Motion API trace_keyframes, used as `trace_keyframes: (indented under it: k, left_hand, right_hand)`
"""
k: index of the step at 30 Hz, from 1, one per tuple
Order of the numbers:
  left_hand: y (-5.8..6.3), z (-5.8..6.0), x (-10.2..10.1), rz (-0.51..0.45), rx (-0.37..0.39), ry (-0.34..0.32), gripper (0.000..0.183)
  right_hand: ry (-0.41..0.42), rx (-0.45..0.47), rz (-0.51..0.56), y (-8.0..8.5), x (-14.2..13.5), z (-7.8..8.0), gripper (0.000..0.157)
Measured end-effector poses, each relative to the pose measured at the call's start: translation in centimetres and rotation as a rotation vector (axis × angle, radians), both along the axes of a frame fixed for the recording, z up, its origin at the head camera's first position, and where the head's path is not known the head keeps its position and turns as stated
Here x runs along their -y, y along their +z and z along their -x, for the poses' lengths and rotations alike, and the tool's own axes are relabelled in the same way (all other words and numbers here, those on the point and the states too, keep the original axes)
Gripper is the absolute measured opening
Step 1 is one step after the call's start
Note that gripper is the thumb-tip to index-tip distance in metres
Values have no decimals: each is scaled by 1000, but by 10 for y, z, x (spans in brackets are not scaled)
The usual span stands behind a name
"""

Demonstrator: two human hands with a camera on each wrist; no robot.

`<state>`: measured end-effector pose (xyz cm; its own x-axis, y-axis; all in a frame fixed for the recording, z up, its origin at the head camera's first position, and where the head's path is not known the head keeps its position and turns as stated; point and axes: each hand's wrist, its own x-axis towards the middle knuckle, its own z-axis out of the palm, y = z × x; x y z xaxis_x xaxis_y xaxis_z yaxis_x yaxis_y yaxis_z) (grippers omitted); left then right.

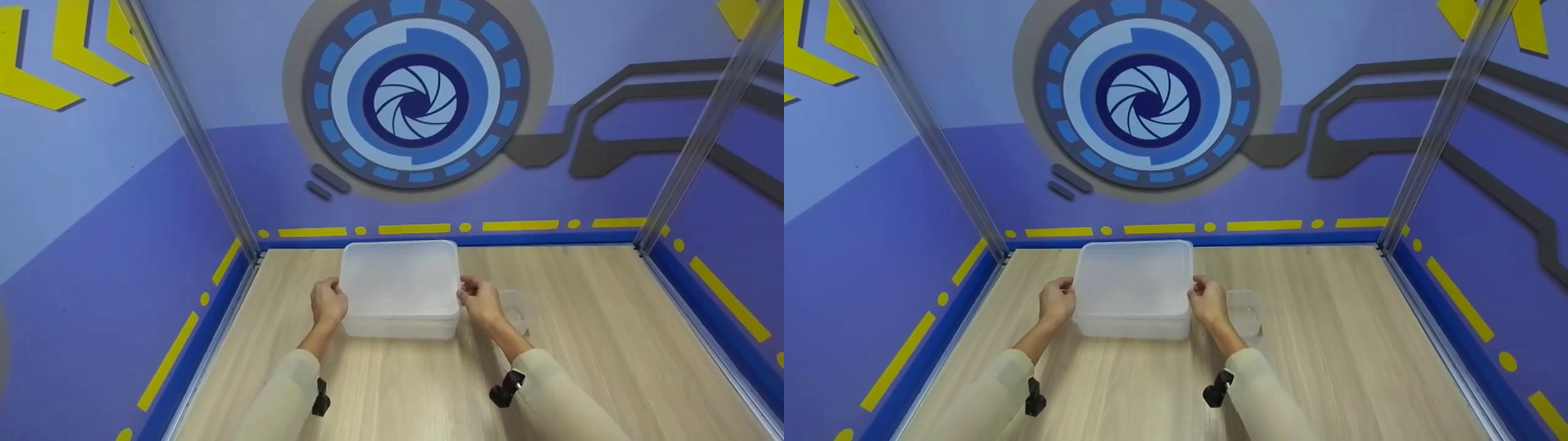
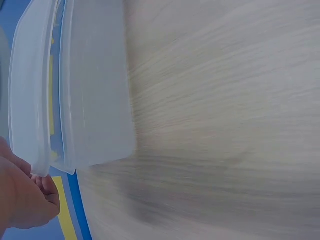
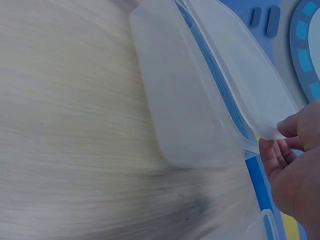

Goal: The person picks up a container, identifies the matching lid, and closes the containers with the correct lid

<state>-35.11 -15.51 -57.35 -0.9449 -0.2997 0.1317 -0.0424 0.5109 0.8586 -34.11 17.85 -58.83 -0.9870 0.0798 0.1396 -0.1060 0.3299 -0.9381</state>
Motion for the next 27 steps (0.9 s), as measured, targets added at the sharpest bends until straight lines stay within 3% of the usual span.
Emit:
trace_keyframes:
  k: [8, 17, 27]
  left_hand:
    - [-2, 3, 1, 5, 43, 13, 37]
    - [-3, 3, -1, 4, 56, -19, 39]
    - [-14, 4, 3, 57, 69, -12, 38]
  right_hand:
    - [23, 24, -46, -4, 0, 4, 33]
    - [36, 36, -64, -2, -1, 0, 33]
    - [51, 85, -43, -6, 1, -2, 33]
